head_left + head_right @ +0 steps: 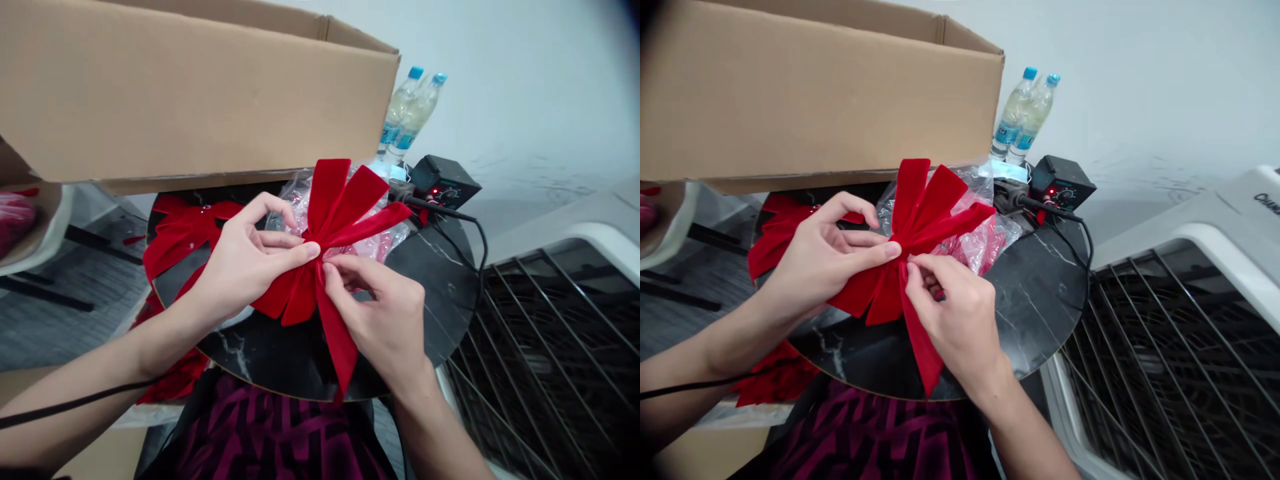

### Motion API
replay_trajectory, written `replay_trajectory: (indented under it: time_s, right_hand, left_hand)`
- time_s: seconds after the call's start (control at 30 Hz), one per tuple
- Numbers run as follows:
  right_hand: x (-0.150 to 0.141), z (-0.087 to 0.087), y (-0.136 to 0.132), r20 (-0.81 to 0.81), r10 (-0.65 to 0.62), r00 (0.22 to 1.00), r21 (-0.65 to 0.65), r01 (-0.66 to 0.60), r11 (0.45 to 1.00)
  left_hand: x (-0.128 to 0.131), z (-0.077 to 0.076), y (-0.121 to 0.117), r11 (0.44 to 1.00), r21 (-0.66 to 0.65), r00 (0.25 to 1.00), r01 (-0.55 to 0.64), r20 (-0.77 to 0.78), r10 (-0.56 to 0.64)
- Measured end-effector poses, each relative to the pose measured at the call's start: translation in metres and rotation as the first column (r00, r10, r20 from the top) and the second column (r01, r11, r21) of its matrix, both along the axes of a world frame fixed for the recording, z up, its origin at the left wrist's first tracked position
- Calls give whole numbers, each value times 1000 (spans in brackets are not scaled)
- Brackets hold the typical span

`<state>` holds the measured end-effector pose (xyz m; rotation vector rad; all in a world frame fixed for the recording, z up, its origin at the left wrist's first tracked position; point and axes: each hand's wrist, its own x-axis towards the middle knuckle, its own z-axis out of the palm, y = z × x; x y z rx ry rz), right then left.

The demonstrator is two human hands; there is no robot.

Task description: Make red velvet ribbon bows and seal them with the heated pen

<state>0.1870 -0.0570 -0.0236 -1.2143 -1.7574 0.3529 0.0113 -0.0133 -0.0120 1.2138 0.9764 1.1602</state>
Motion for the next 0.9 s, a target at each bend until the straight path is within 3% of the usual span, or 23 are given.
replay_trajectory:
  time_s: [0.13,0.2,0.33,0.4,0.5,0.57,0.73,0.9]
  right_hand:
    - [-4,-6,-5,-143,-78,987,-150,57,987]
    - [2,-8,-5,-217,-76,973,-261,18,965]
    - [53,-14,12,-274,-117,954,-474,-28,880]
    - [95,-20,32,-388,-258,885,-452,61,890]
    - [150,-32,72,-493,-339,801,-440,106,892]
    - [172,-41,99,-540,-366,758,-448,109,888]
    - [182,-61,146,-603,-373,705,-421,116,900]
    - [181,-77,174,-590,-357,724,-303,212,929]
  left_hand:
    - [3,-6,-1,999,48,999,22,-43,-19]
    - [4,-10,0,997,65,997,47,-64,-43]
    - [2,-12,5,999,6,995,48,-90,-47]
    - [-1,-10,7,997,-27,993,66,-99,-68]
    - [-3,-8,10,993,-38,987,109,-114,-112]
    - [-2,-8,11,993,-33,986,113,-117,-117]
    - [7,-12,15,991,-34,985,129,-110,-132]
    - [10,-13,20,983,-63,977,171,-122,-177]
